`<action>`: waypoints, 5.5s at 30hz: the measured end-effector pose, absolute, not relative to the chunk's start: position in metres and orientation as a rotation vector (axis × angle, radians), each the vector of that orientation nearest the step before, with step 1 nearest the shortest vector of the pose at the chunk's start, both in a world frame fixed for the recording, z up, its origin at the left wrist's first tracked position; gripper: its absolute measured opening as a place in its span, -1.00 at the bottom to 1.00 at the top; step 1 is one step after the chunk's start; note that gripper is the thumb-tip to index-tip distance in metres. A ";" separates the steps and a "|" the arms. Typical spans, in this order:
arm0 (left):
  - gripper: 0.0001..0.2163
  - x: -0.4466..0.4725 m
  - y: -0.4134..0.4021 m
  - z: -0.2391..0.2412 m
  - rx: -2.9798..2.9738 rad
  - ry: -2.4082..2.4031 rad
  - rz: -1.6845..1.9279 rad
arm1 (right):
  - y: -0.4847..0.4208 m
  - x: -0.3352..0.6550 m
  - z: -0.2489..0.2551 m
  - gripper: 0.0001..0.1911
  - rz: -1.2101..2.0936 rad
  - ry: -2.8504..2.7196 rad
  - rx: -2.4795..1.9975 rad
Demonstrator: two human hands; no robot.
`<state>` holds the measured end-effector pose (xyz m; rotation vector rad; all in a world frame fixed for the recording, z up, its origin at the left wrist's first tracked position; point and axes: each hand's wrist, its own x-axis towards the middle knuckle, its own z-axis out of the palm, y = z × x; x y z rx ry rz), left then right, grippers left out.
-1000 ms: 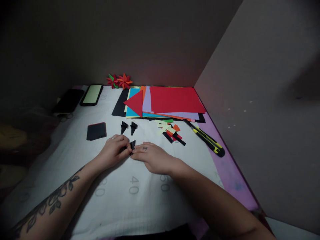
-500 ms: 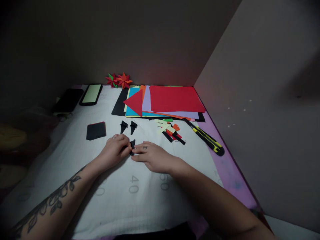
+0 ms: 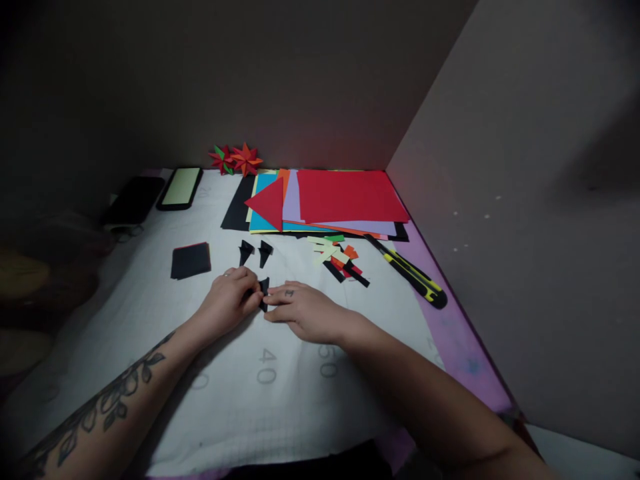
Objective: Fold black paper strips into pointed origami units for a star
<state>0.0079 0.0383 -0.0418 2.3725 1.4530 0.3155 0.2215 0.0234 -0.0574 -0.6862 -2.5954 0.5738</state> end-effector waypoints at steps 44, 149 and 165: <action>-0.96 -0.008 0.038 -0.041 2.160 1.650 0.584 | 0.014 0.211 -0.046 -0.64 0.548 -2.712 -0.668; -0.83 -0.008 0.006 -0.026 2.633 0.910 1.399 | 0.001 0.190 -0.037 -0.89 1.072 -1.704 -0.898; -0.87 0.005 0.009 -0.030 1.532 1.314 1.006 | 0.005 0.193 -0.038 -0.88 0.831 -1.799 -0.949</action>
